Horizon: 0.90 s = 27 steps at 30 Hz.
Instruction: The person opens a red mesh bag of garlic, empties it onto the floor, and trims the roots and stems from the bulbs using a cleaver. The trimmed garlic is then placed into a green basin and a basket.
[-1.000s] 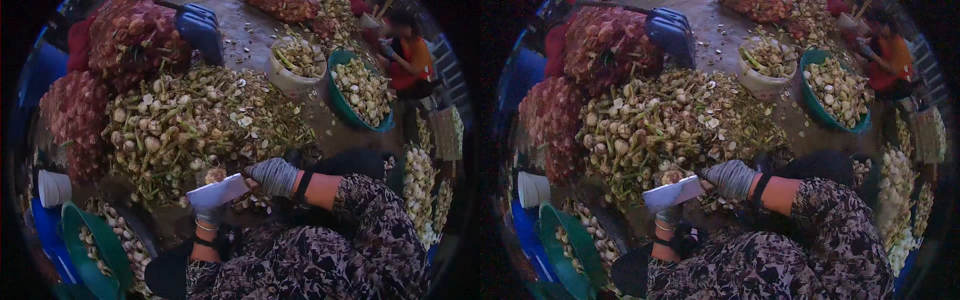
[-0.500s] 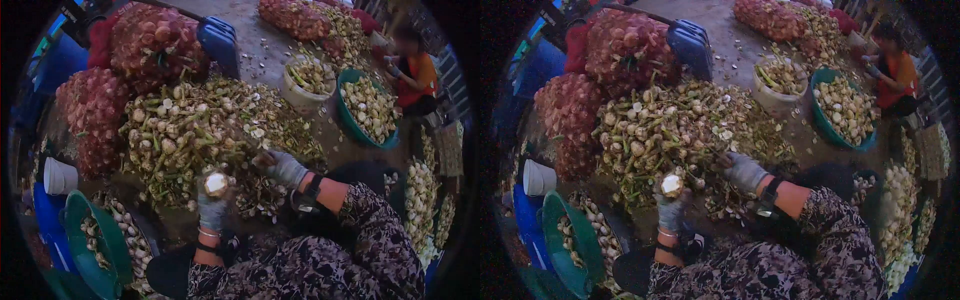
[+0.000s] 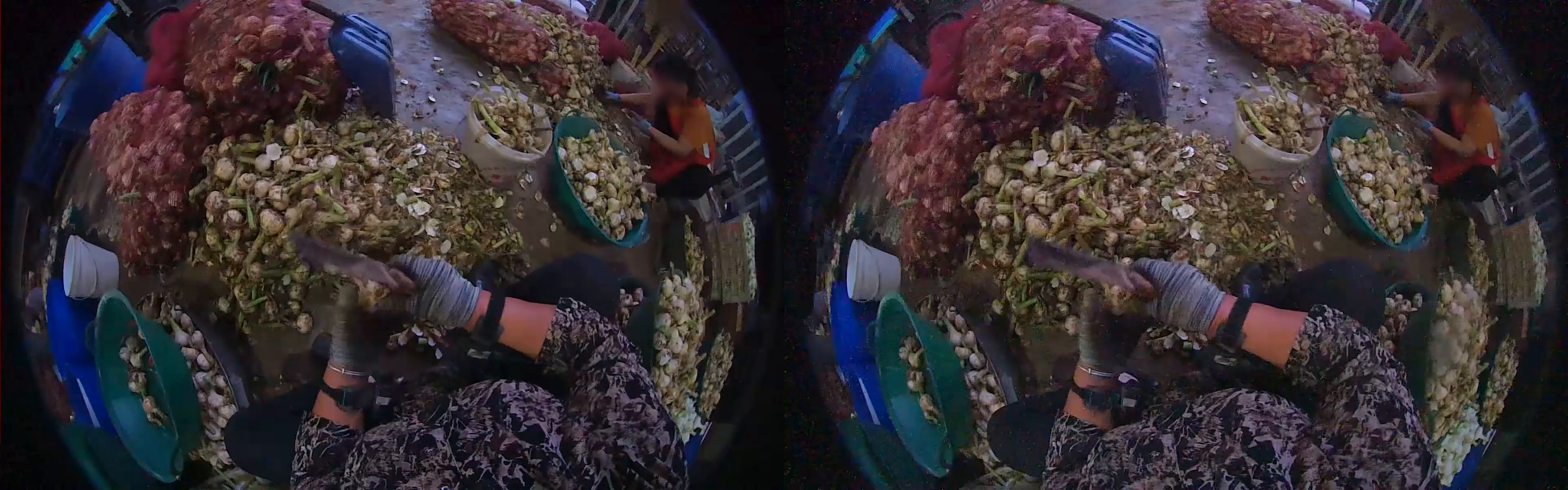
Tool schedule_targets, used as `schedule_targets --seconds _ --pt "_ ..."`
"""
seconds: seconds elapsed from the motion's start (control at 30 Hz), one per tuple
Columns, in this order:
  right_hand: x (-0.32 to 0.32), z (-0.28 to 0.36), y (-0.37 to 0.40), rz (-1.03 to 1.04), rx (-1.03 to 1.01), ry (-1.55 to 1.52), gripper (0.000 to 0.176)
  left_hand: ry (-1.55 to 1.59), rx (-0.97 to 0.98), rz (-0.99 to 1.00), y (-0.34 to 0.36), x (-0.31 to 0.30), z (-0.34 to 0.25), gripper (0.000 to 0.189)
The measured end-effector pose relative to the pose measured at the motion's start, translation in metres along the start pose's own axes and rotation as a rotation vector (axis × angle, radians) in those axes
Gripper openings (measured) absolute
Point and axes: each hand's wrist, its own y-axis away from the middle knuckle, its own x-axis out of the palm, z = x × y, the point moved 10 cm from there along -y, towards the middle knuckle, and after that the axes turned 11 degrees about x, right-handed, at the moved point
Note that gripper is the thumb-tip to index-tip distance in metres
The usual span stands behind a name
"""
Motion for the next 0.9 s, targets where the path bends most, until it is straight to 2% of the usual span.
schedule_targets --seconds 0.07,0.1,0.17,0.2,0.27,0.3,0.37,0.4,0.43,0.47,0.5,0.57,0.63,0.67,0.7,0.77,0.8,0.9 --pt "0.01 0.004 0.0 0.1 -0.016 0.365 0.033 -0.167 0.084 0.149 -0.01 0.001 -0.002 0.04" --pt "0.007 0.007 0.003 0.105 -0.019 0.369 0.033 -0.164 0.09 0.146 -0.019 -0.031 0.002 0.04" --pt "0.001 0.014 0.01 0.106 -0.071 0.439 0.024 -0.806 0.016 0.216 -0.038 -0.111 0.015 0.026" --pt "-0.002 0.017 0.009 0.111 -0.076 0.442 0.024 -0.804 0.022 0.212 -0.039 -0.113 0.017 0.026" --pt "0.0 0.013 0.008 0.188 -0.07 0.615 0.02 -1.189 0.498 0.292 -0.033 -0.076 -0.013 0.028" --pt "-0.003 0.006 0.007 0.192 -0.072 0.613 0.02 -1.191 0.498 0.287 -0.026 -0.072 -0.016 0.028" --pt "-0.017 -0.033 -0.004 0.1 0.058 0.75 0.02 -1.11 0.5 -0.181 -0.002 -0.07 -0.063 0.027" --pt "-0.027 -0.052 -0.011 0.035 0.183 0.67 0.023 -0.795 0.514 -0.11 -0.001 -0.094 -0.082 0.029" --pt "-0.031 -0.056 -0.015 0.036 0.175 0.673 0.023 -0.478 0.518 -0.038 0.001 -0.118 -0.106 0.032" --pt "-0.044 -0.059 -0.017 -0.044 0.19 0.606 0.024 -0.726 0.69 -0.19 0.028 -0.078 -0.163 0.039" --pt "-0.054 -0.064 -0.017 -0.118 0.211 0.54 0.026 -0.556 0.812 -0.226 0.047 -0.083 -0.206 0.043" --pt "-0.058 -0.044 -0.014 -0.115 0.162 0.565 0.028 -0.038 0.917 -0.007 0.084 -0.103 -0.273 0.049" --pt "-0.061 -0.041 -0.015 -0.139 0.191 0.437 0.03 0.231 0.859 0.308 0.101 -0.112 -0.303 0.056" --pt "-0.057 -0.04 -0.015 -0.09 0.279 0.311 0.016 0.263 0.785 0.4 0.091 -0.109 -0.294 0.06" --pt "-0.054 -0.029 -0.014 -0.091 0.283 0.305 0.016 0.258 0.779 0.399 0.076 -0.117 -0.282 0.06" --pt "-0.051 -0.013 -0.01 -0.095 0.235 0.189 0.019 0.074 0.667 -0.21 -0.006 -0.166 -0.191 0.063" --pt "-0.051 -0.022 -0.011 -0.097 0.246 0.186 0.019 -0.024 0.591 -0.51 -0.022 -0.197 -0.153 0.064" --pt "-0.043 -0.035 -0.013 -0.052 0.213 0.055 0.019 -0.522 0.23 -0.569 -0.074 -0.256 -0.017 0.06"
